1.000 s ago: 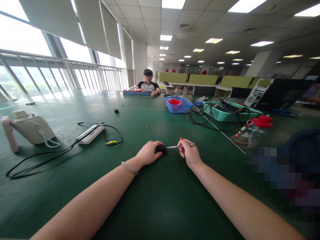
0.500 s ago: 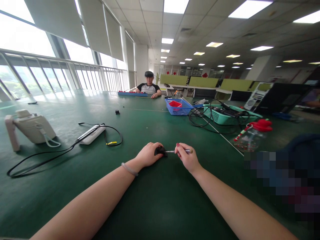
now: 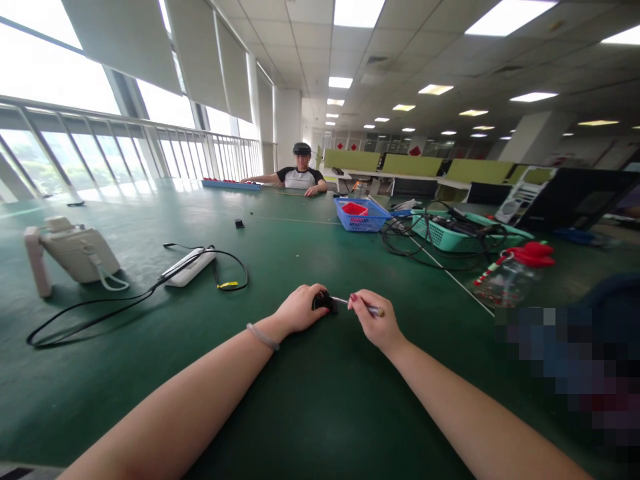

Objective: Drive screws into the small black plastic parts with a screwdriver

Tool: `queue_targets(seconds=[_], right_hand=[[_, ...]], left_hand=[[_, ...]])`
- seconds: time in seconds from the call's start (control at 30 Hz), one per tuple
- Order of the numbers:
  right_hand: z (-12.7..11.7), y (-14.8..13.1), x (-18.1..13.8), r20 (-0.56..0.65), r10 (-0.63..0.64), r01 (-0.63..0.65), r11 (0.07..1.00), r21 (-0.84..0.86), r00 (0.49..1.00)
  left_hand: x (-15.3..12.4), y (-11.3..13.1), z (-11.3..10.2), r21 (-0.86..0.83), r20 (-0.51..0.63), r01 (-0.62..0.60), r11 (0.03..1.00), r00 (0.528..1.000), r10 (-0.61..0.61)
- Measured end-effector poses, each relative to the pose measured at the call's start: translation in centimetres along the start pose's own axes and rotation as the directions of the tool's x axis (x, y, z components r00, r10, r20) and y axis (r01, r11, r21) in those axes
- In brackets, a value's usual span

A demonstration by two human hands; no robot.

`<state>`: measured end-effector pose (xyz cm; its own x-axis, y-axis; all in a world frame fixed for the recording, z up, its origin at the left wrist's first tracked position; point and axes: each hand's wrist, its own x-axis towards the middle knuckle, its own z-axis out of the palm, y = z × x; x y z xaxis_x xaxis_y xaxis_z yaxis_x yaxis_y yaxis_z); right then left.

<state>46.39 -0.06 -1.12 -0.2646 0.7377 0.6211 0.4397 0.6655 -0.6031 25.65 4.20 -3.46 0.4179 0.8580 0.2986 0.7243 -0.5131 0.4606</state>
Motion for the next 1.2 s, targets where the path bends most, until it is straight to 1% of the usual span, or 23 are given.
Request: queue_targets(seconds=[0.1, 0.23, 0.3, 0.37, 0.43, 0.5, 0.6, 0.7, 0.8, 1.03, 1.2], right_hand=[[0.1, 0.2, 0.1, -0.033, 0.046, -0.045, 0.999, 0.019, 0.998], [0.1, 0.5, 0.2, -0.119, 0.110, -0.108, 0.994, 0.025, 0.987], [0.0, 0.5, 0.2, -0.150, 0.129, -0.127, 0.992, 0.023, 0.980], [-0.2, 0.4, 0.1, -0.169, 0.100, -0.099, 0.995, 0.015, 0.981], [-0.4, 0.1, -0.2, -0.171, 0.030, -0.030, 1.000, 0.002, 0.985], [-0.4, -0.3, -0.4, -0.128, -0.051, 0.051, 0.999, -0.007, 0.990], [-0.2, -0.7, -0.5, 0.000, -0.137, 0.137, 0.990, -0.023, 0.991], [0.3, -0.7, -0.4, 0.107, -0.160, 0.167, 0.984, -0.064, 0.981], [0.5, -0.4, -0.4, 0.144, -0.153, 0.168, 0.980, -0.102, 0.978], [0.4, -0.4, -0.4, 0.063, -0.114, 0.122, 0.983, -0.139, 0.991], [0.4, -0.7, -0.3, -0.072, -0.077, 0.062, 0.979, -0.193, 0.994]], left_hand=[[0.0, 0.0, 0.0, 0.005, 0.003, 0.011, 1.000, 1.000, -0.011], [0.0, 0.1, -0.1, 0.003, 0.011, -0.016, 1.000, 1.000, 0.016], [0.1, 0.1, -0.2, 0.004, 0.015, -0.011, 1.000, 1.000, 0.011], [0.1, 0.2, -0.2, 0.002, 0.021, -0.001, 1.000, 1.000, 0.001], [0.1, 0.1, -0.2, 0.001, 0.018, -0.003, 1.000, 1.000, 0.003], [0.1, 0.1, -0.1, 0.005, 0.008, -0.014, 1.000, 1.000, 0.014], [0.1, 0.0, 0.0, 0.016, -0.004, -0.025, 1.000, 1.000, 0.025], [0.1, -0.1, 0.1, 0.027, -0.010, -0.038, 0.999, 0.999, 0.038], [0.1, -0.1, 0.1, 0.027, -0.008, -0.049, 0.998, 0.999, 0.049], [0.0, 0.1, 0.1, 0.002, -0.013, -0.041, 0.999, 0.999, 0.041], [0.0, 0.2, 0.0, -0.018, 0.003, -0.011, 1.000, 1.000, 0.011]])
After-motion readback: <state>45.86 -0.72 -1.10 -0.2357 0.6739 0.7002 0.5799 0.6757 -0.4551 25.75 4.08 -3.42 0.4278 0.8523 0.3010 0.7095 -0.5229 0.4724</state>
